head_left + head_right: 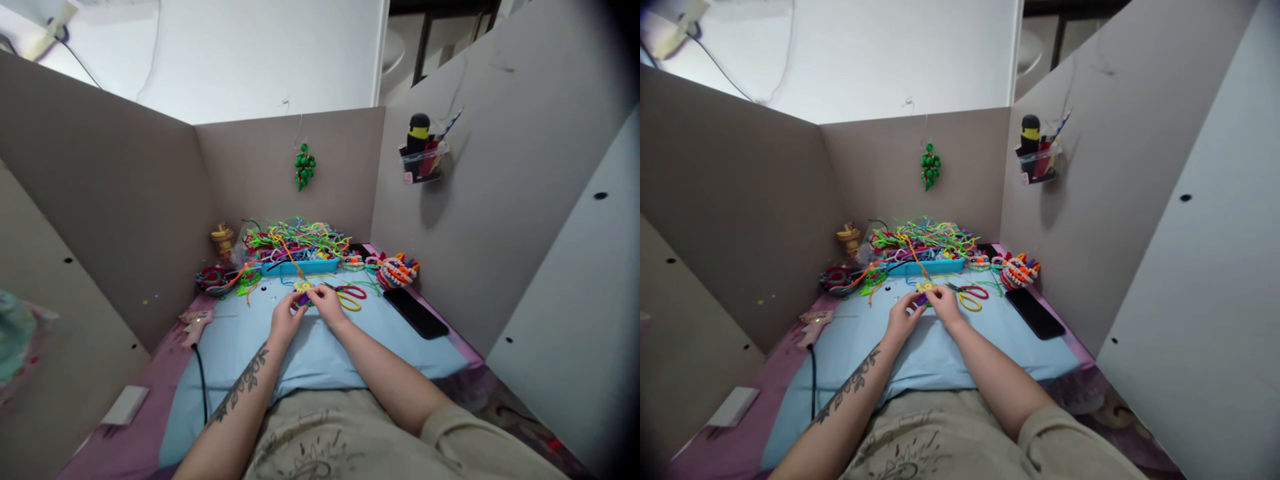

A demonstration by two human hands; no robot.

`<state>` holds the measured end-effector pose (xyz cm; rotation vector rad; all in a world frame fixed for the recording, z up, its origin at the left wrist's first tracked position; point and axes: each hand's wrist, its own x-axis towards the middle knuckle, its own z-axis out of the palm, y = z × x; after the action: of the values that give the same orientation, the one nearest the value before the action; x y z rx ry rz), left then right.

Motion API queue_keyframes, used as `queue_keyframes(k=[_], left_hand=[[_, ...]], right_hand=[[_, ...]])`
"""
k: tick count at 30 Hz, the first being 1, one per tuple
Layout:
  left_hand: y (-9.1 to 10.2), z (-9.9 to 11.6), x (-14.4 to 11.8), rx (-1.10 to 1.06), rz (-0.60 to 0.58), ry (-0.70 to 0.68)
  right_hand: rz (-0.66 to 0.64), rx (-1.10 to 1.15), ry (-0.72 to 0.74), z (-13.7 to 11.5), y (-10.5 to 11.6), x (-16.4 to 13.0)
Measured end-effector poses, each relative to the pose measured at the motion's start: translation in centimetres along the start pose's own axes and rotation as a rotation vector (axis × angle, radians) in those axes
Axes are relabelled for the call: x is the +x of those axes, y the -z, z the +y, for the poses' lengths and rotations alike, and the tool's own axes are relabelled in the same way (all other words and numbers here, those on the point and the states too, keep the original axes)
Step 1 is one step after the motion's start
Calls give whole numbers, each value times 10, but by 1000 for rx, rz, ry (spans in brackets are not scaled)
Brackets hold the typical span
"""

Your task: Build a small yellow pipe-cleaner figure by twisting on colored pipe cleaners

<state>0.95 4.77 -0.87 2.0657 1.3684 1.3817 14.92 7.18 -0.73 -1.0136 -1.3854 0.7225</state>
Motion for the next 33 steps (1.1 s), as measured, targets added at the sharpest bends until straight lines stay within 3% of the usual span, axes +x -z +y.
queue_keyframes(k=[4,18,26,33], left_hand=[[2,-4,-1,42,72,-62],[5,-7,1,-24,161,-64],[2,0,2,-33,51,89],[3,-4,2,109,-22,140]], right_hand=[[-67,114,-95,-2,-2,-1],[-149,158,-76,4,-6,-2],[-31,53,-61,8,-3,1],[-50,-188,148,8,-4,0]])
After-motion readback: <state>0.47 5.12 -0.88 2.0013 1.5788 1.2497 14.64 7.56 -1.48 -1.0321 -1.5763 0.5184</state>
